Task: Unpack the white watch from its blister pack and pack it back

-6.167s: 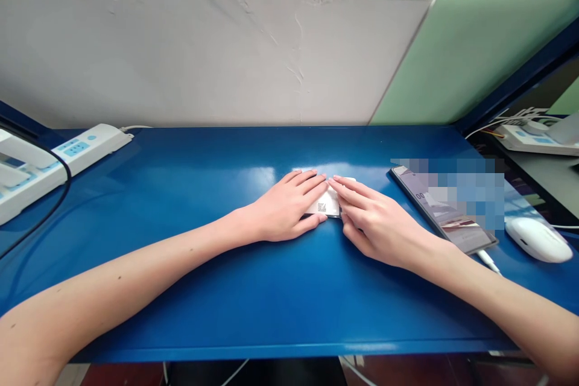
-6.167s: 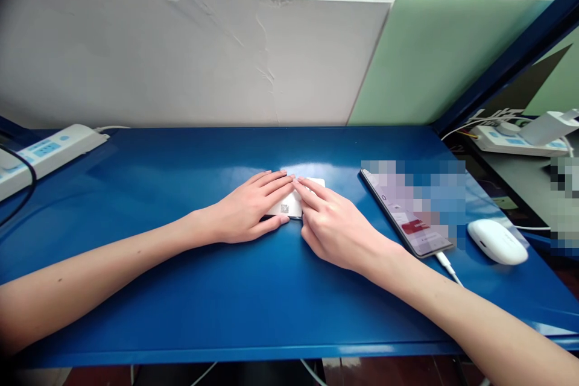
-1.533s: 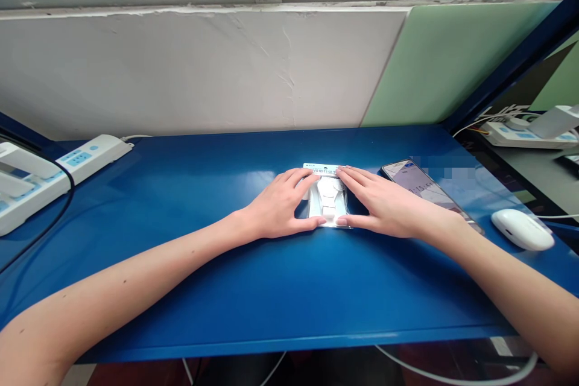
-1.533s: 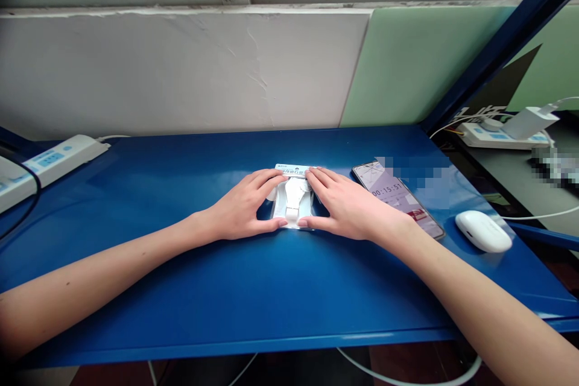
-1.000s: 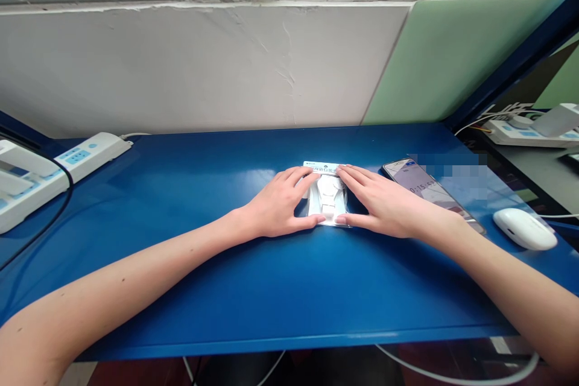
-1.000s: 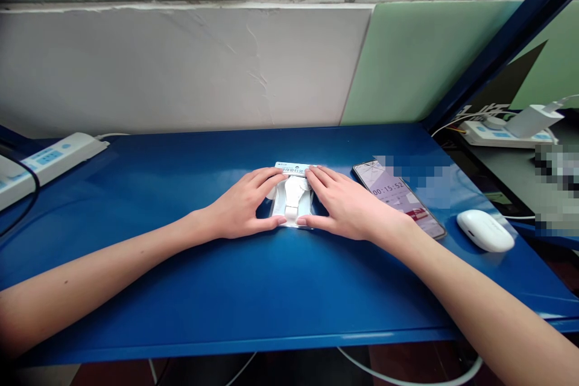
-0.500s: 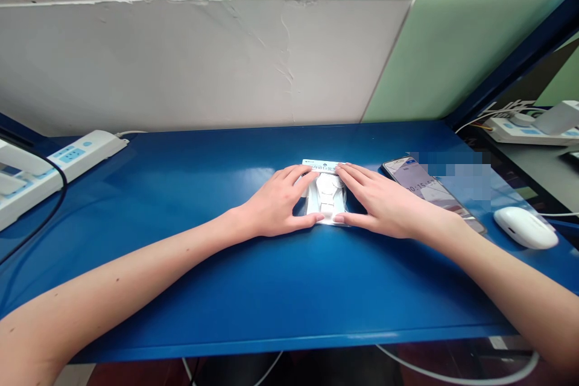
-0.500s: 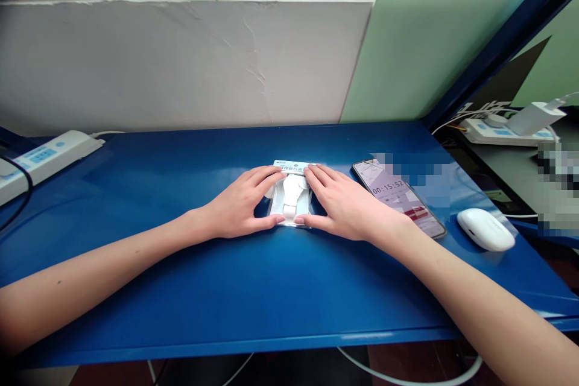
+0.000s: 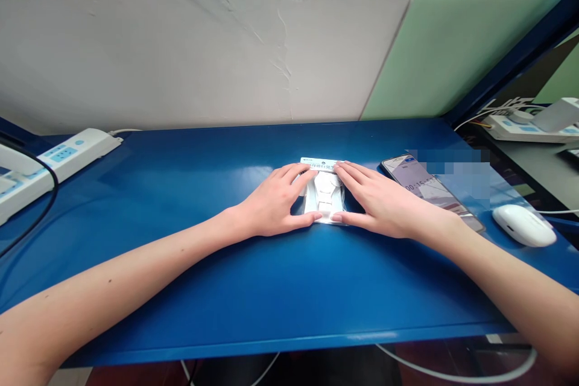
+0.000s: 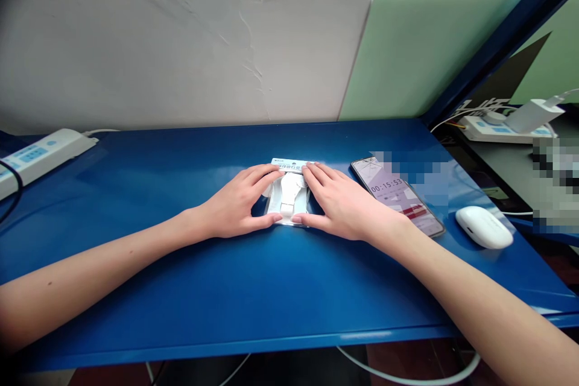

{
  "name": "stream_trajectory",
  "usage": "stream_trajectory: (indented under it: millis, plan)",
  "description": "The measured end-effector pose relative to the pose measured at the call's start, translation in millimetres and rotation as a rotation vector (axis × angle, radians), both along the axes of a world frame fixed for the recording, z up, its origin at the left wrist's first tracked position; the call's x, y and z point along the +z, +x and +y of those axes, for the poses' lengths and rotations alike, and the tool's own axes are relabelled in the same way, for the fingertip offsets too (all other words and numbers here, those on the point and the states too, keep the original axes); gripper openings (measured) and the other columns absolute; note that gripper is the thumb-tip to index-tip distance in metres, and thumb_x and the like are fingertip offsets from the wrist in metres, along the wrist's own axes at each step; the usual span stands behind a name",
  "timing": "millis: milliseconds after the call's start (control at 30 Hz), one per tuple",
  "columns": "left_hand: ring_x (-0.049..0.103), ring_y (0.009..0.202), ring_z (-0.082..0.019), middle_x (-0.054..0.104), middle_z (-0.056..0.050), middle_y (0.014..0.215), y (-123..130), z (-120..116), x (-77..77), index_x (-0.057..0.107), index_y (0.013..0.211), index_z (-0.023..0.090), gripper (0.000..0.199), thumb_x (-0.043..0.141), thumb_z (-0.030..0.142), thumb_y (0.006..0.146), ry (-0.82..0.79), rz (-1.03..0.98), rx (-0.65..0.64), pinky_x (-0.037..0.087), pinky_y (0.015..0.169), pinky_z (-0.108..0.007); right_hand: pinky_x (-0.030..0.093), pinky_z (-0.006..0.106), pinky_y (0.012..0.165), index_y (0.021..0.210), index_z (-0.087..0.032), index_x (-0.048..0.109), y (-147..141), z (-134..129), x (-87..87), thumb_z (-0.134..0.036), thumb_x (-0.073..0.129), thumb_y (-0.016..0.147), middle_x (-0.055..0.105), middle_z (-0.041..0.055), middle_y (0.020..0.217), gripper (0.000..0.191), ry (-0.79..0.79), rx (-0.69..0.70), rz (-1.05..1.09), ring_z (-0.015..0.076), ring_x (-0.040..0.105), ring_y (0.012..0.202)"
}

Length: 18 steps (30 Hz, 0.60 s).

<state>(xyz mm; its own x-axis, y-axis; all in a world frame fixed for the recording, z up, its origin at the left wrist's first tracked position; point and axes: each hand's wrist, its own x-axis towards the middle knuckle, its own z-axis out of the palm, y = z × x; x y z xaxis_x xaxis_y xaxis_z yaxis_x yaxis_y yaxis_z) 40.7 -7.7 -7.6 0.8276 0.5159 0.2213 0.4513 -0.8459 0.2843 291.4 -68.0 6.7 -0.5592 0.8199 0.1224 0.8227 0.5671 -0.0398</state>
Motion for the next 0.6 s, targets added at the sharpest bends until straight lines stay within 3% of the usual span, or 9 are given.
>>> stream_trajectory:
  millis: [600]
  plan:
    - [0.041,0.140,-0.037,0.046,-0.019,0.150,0.8,0.1,0.2,0.042,0.148,0.014,0.073,0.057,0.058,0.092,-0.007,-0.002,-0.009,0.037,0.114,-0.053,0.042,0.058,0.110,0.150,-0.004,0.038,1.1,0.1,-1.8,-0.071,0.041,0.092,0.047,0.0258,0.152,0.089,-0.035,-0.012,0.046,0.0420,0.041,0.142]
